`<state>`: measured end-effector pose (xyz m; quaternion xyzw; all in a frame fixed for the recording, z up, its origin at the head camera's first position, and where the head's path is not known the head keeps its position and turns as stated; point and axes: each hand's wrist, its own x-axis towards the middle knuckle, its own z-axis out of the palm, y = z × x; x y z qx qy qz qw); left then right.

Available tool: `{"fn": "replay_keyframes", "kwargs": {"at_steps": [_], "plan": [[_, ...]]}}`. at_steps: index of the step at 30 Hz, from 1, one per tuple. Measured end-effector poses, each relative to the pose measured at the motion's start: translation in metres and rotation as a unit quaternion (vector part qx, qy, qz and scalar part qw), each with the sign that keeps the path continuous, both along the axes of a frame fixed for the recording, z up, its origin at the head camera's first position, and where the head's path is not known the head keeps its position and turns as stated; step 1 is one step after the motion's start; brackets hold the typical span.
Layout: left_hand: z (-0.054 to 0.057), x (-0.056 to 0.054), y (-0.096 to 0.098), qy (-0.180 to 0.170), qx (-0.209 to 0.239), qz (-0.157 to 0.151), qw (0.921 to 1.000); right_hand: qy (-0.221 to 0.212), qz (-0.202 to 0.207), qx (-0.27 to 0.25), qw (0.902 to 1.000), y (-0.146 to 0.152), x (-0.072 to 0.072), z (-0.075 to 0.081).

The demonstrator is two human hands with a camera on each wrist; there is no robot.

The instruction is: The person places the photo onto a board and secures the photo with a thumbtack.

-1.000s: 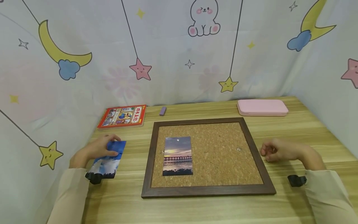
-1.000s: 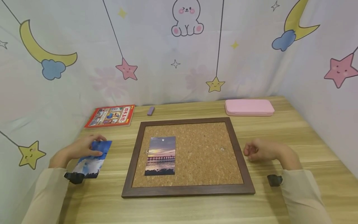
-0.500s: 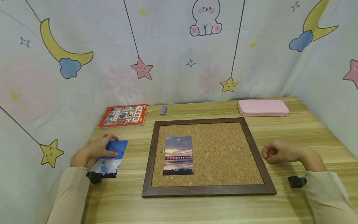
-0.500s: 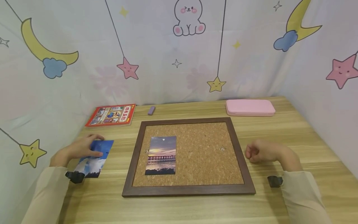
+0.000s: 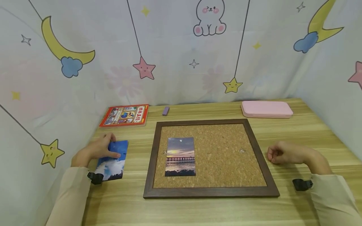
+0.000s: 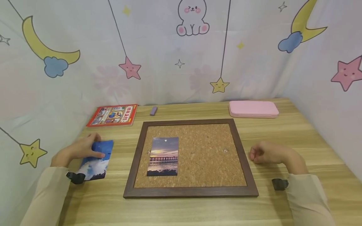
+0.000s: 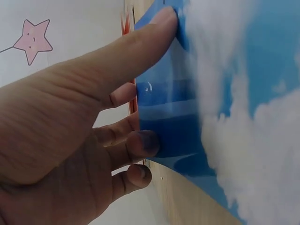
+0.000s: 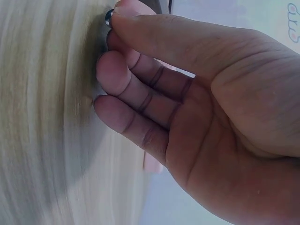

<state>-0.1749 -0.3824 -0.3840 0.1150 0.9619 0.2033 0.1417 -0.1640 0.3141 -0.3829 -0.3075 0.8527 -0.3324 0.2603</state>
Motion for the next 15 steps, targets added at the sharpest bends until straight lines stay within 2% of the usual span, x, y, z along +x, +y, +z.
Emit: {"fn": "replay_keyframes", "kwargs": {"at_steps": [8, 15], "plan": [[0.004, -0.008, 0.0, -0.001, -0.015, -0.017, 0.9997, 0.036, 0.005, -0.006, 0.9993, 0.002, -0.004, 0.001], [0.012, -0.011, 0.003, -0.001, -0.046, -0.042, 0.9981, 0.026, -0.01, -0.008, 0.9996, -0.003, -0.005, 0.005]]}}
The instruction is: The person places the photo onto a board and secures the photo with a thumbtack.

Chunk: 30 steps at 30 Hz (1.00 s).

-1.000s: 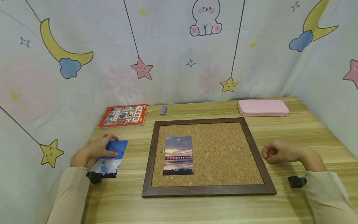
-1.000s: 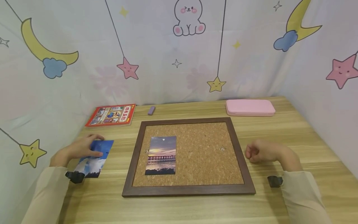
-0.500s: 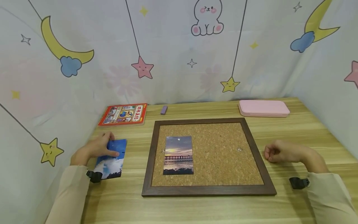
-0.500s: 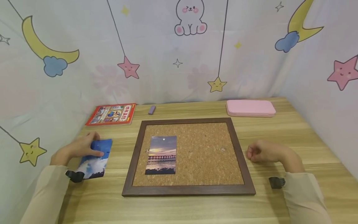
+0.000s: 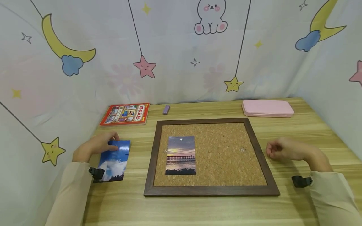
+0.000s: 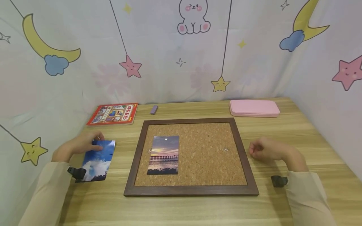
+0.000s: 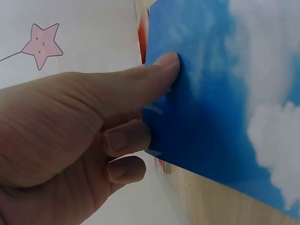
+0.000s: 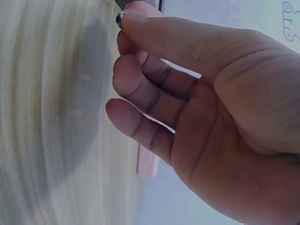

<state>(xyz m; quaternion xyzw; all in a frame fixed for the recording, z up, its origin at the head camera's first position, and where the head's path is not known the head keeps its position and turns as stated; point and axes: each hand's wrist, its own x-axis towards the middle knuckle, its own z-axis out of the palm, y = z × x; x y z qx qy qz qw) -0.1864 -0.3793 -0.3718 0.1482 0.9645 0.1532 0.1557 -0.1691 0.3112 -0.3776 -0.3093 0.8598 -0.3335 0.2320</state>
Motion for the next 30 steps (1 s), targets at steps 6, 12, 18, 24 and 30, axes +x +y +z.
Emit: {"fn": "replay_keyframes", "kwargs": {"at_steps": [6, 12, 18, 24, 30], "plan": [[0.012, -0.001, 0.003, 0.009, -0.01, -0.034, 0.9993, -0.003, -0.006, 0.01, 0.9999, -0.001, 0.0, 0.002], [0.022, -0.005, 0.006, 0.019, -0.004, -0.07, 0.9973, -0.003, -0.004, 0.006, 1.0, -0.004, -0.001, 0.006], [0.036, -0.004, 0.016, 0.003, -0.011, -0.074, 0.9972, -0.011, -0.01, 0.002, 0.9999, -0.009, -0.004, 0.012], [0.049, -0.002, 0.027, -0.013, 0.033, -0.086, 0.9956, 0.009, -0.005, 0.004, 0.9999, -0.016, -0.009, 0.016], [0.057, 0.001, 0.035, -0.015, 0.041, -0.083, 0.9956, 0.016, -0.008, 0.013, 0.9998, -0.027, -0.013, 0.022]]}}
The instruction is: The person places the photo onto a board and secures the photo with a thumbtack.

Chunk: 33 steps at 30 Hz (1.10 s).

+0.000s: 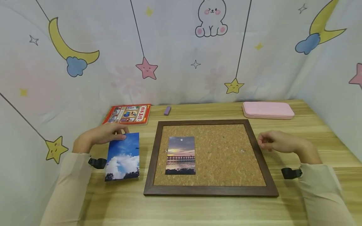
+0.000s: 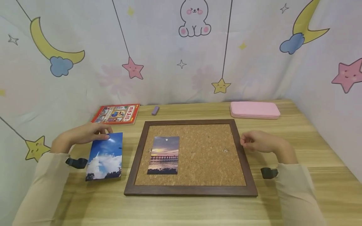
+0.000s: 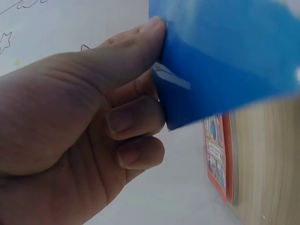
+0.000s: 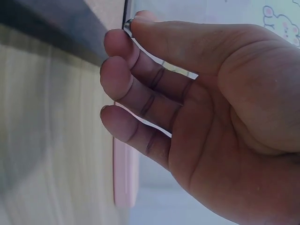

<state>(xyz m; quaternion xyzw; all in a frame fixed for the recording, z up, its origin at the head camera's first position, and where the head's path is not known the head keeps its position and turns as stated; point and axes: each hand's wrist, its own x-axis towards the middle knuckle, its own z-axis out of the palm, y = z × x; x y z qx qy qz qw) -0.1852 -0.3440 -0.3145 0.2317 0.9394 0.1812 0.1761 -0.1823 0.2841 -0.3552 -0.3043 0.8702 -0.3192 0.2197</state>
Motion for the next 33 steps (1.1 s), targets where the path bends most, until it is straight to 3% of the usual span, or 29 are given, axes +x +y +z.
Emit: {"fn": "replay_keyframes", "kwargs": {"at_steps": [10, 18, 26, 33], "plan": [[0.001, -0.007, 0.026, 0.012, 0.006, -0.027, 0.9995, 0.015, -0.006, -0.003, 0.9999, -0.016, -0.01, 0.006], [-0.019, -0.009, 0.045, 0.009, 0.035, -0.063, 0.9973, 0.021, -0.007, -0.005, 0.9997, -0.027, -0.012, 0.009], [-0.034, -0.013, 0.06, -0.01, 0.042, -0.055, 0.9975, 0.019, -0.012, -0.013, 0.9997, -0.037, -0.015, 0.008], [-0.034, -0.016, 0.074, -0.024, 0.05, -0.046, 0.9974, 0.022, -0.016, -0.014, 0.9995, -0.042, -0.019, 0.006]]}}
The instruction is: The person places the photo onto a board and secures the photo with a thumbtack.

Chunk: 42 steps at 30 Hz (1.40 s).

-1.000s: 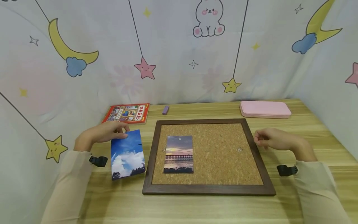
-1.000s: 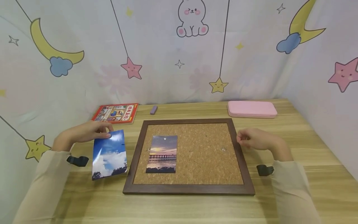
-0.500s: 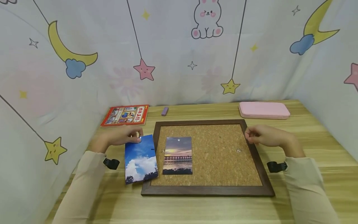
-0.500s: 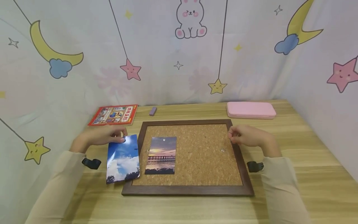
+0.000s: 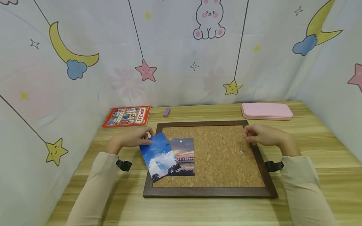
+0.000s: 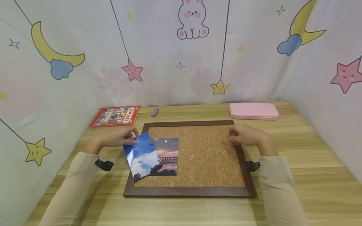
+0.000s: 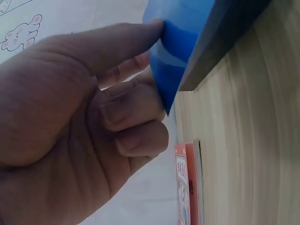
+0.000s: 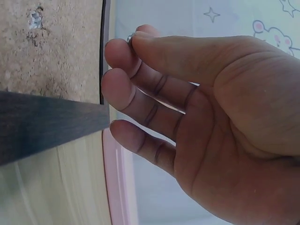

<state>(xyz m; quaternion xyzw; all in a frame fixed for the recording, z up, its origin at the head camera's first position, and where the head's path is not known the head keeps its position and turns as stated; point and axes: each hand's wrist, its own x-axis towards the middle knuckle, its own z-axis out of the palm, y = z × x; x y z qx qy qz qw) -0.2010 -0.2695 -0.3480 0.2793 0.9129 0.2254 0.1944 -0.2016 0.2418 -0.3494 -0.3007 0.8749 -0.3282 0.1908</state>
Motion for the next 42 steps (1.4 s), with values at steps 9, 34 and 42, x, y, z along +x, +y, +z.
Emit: {"fn": "replay_keyframes", "kwargs": {"at_steps": [9, 34, 42], "plan": [[-0.005, -0.006, 0.012, 0.018, -0.035, -0.024, 0.9989, -0.001, 0.0, 0.001, 1.0, -0.01, -0.006, 0.001], [-0.009, -0.024, 0.08, 0.02, -0.02, -0.058, 0.9979, 0.002, 0.033, -0.006, 0.9995, -0.043, -0.02, -0.003], [-0.014, -0.03, 0.103, 0.019, -0.016, -0.069, 0.9973, 0.011, 0.049, -0.023, 0.9985, -0.049, -0.022, -0.002]]}}
